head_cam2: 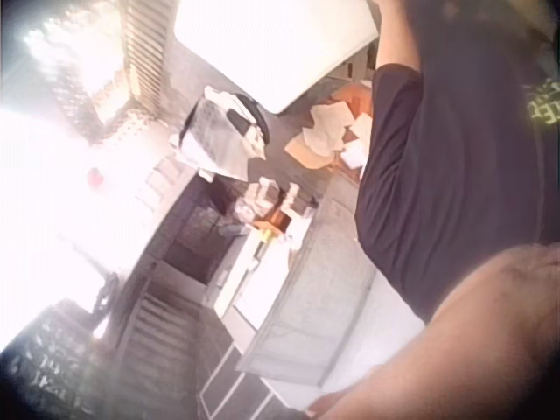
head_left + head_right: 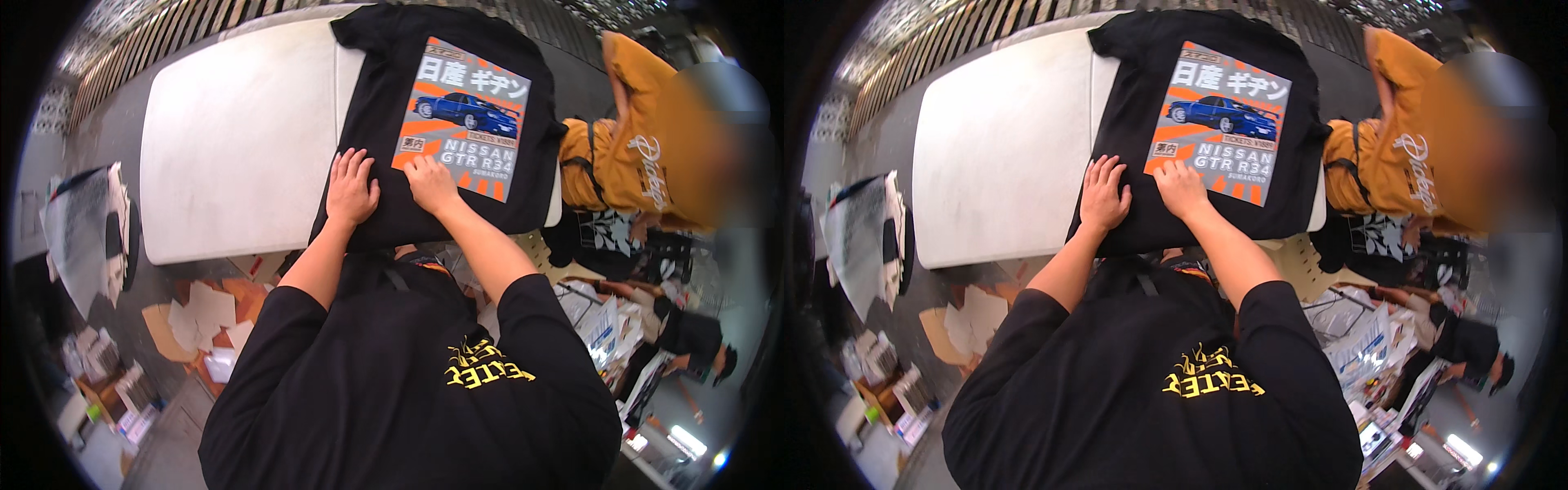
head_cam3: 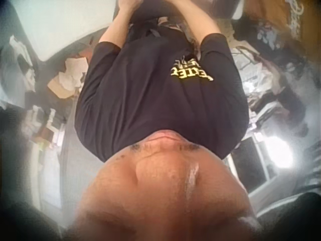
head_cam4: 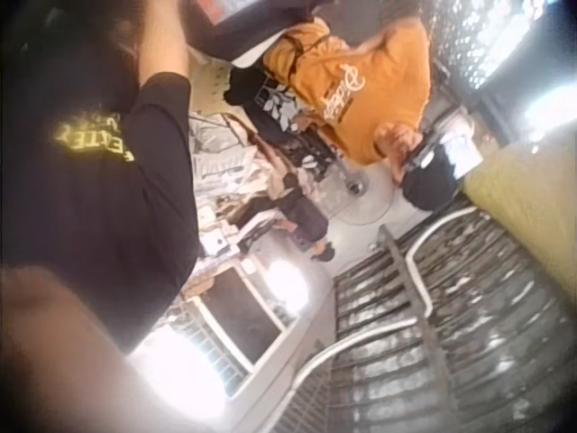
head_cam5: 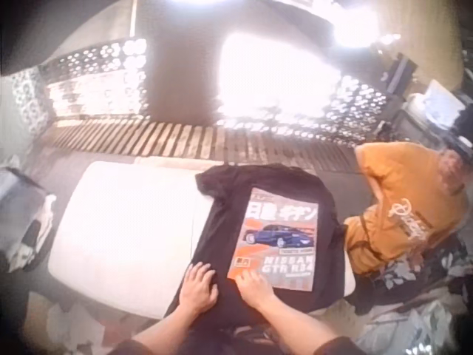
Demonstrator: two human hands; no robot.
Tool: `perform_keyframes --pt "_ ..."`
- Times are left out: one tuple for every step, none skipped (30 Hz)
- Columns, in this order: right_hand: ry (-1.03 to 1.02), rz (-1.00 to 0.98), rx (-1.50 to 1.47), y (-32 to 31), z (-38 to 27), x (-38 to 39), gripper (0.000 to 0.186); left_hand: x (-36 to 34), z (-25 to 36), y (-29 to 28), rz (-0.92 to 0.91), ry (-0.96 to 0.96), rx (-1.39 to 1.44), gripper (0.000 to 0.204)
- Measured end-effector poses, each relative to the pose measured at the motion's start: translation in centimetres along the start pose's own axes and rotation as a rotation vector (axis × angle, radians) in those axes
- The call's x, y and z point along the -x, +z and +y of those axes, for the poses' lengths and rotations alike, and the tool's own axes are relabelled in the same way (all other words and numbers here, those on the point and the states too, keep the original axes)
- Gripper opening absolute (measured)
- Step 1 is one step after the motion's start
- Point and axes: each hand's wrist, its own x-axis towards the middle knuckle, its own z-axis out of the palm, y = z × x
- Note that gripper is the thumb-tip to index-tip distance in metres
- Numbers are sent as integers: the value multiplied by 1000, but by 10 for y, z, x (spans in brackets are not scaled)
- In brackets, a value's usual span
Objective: The person positions a white t-shirt on a heat press, aligns a graphic transfer, trims it with scissors, and peels the carrier sheet from another printed black shirt.
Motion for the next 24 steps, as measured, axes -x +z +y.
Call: perform_keyframes --pt "-67 40 54 2 2 -8 8 0 0 -1 -11 -13 4 43" --pt "-111 22 51 3 3 -9 8 0 0 -1 -24 -23 11 43" --pt "-149 10 54 -1 5 -10 8 -1 0 2 -25 -30 -3 43" --pt "-184 -3 59 -1 7 -11 9 0 -2 3 -29 -38 -17 43" --pt "-213 23 -17 4 10 -10 9 1 -3 3 -34 -42 -30 43" --pt "-194 2 -77 4 13 -11 9 2 0 3 -41 -48 -36 43" --pt "-172 -19 -137 4 17 -12 10 0 1 1 -46 -57 -55 44" --pt "-147 -40 -195 4 21 -13 11 -1 2 2 -41 -59 -58 44" --pt "-95 -23 -289 5 24 -14 11 -2 1 1 -38 -58 -60 44" --pt "-41 -6 -381 7 27 -16 12 -3 1 1 -36 -54 -62 44" --pt "16 12 -474 8 29 -15 12 -2 2 2 -46 -61 -60 44" --pt "70 -34 -539 5 32 -17 13 -4 3 1 -49 -64 -59 44" --pt "125 -80 -605 2 34 -19 13 -6 3 1 -52 -65 -58 44" --pt "181 -127 -670 0 35 -20 14 -6 4 0 -61 -68 -63 44" --pt "124 -107 -639 1 38 -21 14 -7 4 0 -67 -69 -67 44" --pt "68 -88 -608 3 39 -21 14 -7 4 0 -73 -69 -71 44" --pt "13 -68 -576 4 41 -21 15 -8 4 0 -71 -67 -74 44" --pt "-46 -57 -529 2 40 -22 15 -7 5 1 -68 -67 -73 44" --pt "-105 -47 -482 0 37 -23 15 -7 5 1 -65 -67 -73 45" --pt "-164 -37 -435 -2 34 -25 15 -7 4 1 -67 -67 -76 45" --pt "-165 -51 -444 -3 33 -28 20 -7 4 1 -67 -68 -78 45" --pt "-120 -28 -496 0 35 -28 20 -7 4 1 -66 -69 -79 45" --pt "-75 -6 -548 4 36 -27 21 -7 5 1 -76 -71 -77 45" --pt "-32 16 -603 4 35 -29 22 -6 5 1 -71 -67 -72 45"
